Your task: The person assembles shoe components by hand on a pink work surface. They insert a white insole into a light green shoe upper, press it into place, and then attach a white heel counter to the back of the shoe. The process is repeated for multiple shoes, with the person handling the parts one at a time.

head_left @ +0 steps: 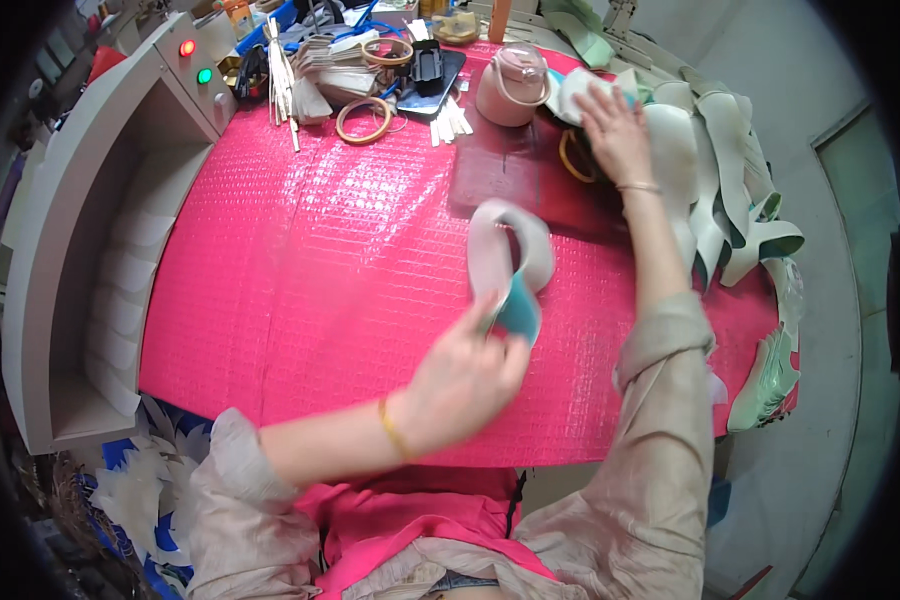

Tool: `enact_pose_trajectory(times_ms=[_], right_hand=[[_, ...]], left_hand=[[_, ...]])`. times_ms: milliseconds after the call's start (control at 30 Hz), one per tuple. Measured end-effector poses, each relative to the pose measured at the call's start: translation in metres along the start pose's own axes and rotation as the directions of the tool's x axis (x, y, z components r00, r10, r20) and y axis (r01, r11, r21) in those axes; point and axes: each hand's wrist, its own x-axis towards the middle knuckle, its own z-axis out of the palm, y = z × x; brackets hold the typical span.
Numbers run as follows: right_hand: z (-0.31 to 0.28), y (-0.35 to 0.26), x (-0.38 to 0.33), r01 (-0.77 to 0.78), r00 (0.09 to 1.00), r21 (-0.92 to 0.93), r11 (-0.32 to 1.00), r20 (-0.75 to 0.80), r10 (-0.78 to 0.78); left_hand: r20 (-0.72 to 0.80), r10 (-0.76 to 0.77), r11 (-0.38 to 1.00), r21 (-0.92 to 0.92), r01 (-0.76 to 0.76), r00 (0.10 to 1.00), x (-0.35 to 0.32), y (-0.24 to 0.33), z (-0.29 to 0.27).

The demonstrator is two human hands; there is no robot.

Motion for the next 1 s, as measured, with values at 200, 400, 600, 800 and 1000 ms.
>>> enact_pose_trajectory(times_ms=[200, 400, 600, 800, 1000], right_hand=[[-0.081, -0.081, -0.002, -0.281, 0.957, 0.598, 0.75, 0.227, 0.178], [-0.09, -0.162, -0.145, -0.789, 0.612, 0.613, -0.028, 0.783, -0.109], [-0.147, -0.194, -0.147, -0.244, 0.748, 0.451, -0.859, 0.651, 0.13], [-0.189, -0.217, -0.143, -0.353, 0.86, 0.533, -0.769, 0.509, -0.042], [-0.222, -0.181, -0.164, -0.592, 0.788, 0.763, -0.258, 0.615, 0.009]], left_hand=[[0.169, -0.367, 0.922, -0.063, 0.382, 0.915, -0.081, 0.016, -0.033], [0.066, -0.269, 0.836, -0.479, 0.267, 0.961, -0.111, 0.018, -0.007], [-0.022, -0.688, -0.207, -0.952, -0.225, 0.726, -0.142, -0.041, -0.036], [0.237, -0.343, -0.411, -0.908, 0.082, 0.909, -0.125, -0.045, 0.018], [0.363, -0.437, 0.261, -0.824, 0.502, 0.823, -0.12, -0.024, -0.053]])
